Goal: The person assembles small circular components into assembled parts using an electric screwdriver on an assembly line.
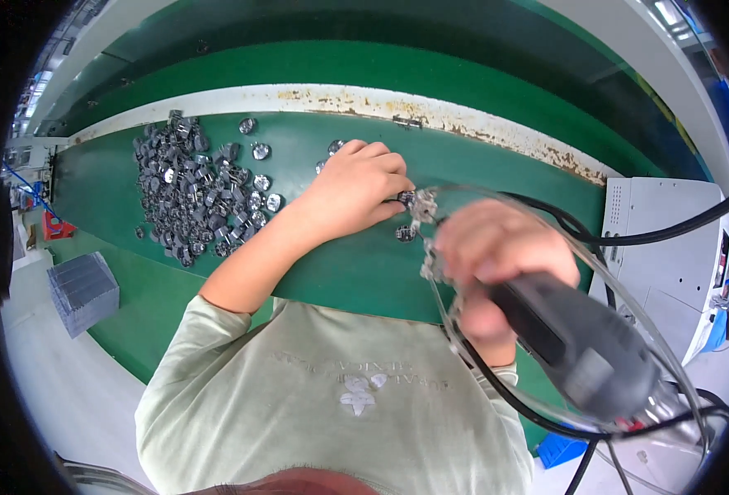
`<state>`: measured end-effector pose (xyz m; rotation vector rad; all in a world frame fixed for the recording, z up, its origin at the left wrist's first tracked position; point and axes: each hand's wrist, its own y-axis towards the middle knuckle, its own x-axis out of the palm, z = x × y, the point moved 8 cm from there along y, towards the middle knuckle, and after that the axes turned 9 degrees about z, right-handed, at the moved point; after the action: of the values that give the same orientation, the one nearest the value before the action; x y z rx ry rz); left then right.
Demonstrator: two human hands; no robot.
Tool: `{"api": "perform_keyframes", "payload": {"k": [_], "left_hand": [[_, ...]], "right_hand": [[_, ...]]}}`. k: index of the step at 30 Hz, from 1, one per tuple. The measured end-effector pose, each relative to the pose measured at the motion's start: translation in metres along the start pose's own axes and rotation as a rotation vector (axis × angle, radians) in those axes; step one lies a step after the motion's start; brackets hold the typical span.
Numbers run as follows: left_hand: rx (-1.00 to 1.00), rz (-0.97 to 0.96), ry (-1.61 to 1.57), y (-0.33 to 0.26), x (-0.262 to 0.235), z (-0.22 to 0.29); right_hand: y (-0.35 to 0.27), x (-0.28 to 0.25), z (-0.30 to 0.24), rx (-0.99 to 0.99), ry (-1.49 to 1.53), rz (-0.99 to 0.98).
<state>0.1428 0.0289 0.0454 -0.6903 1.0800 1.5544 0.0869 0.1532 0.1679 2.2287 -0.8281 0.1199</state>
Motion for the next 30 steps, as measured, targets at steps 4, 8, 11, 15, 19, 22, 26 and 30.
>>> {"api": "perform_keyframes", "payload": {"k": [4,8,11,15,19,22,26,30], "left_hand": [[-0.019,0.018,0.191,0.036,-0.022,-0.034],[-0.272,0.268,0.175,0.109,-0.030,-0.137],[-0.377,0.255,0.217,0.109,-0.022,-0.170],[-0.098,0.397,0.097,0.079,-0.047,-0.092],[0.050,-0.116,-0.194,0.013,-0.026,-0.001],[0.064,-0.153,-0.221,-0.005,-0.003,0.019],[0.105,-0.111,-0.227,-0.001,0.011,0.008],[0.056,-0.017,-0.144,-0.002,0.006,-0.005]], "right_hand": [[0.001,-0.010,-0.024,-0.117,-0.029,0.058],[-0.009,-0.023,-0.001,-0.076,-0.040,0.194],[-0.008,-0.026,0.010,-0.075,-0.017,0.149],[-0.009,-0.039,0.009,-0.066,-0.039,0.189],[-0.004,-0.039,0.004,-0.059,-0.067,0.169],[0.001,-0.030,-0.003,-0.061,-0.124,0.049],[0.001,-0.024,0.003,0.001,-0.032,0.061],[0.001,-0.027,0.004,0.028,-0.012,0.071]]}}
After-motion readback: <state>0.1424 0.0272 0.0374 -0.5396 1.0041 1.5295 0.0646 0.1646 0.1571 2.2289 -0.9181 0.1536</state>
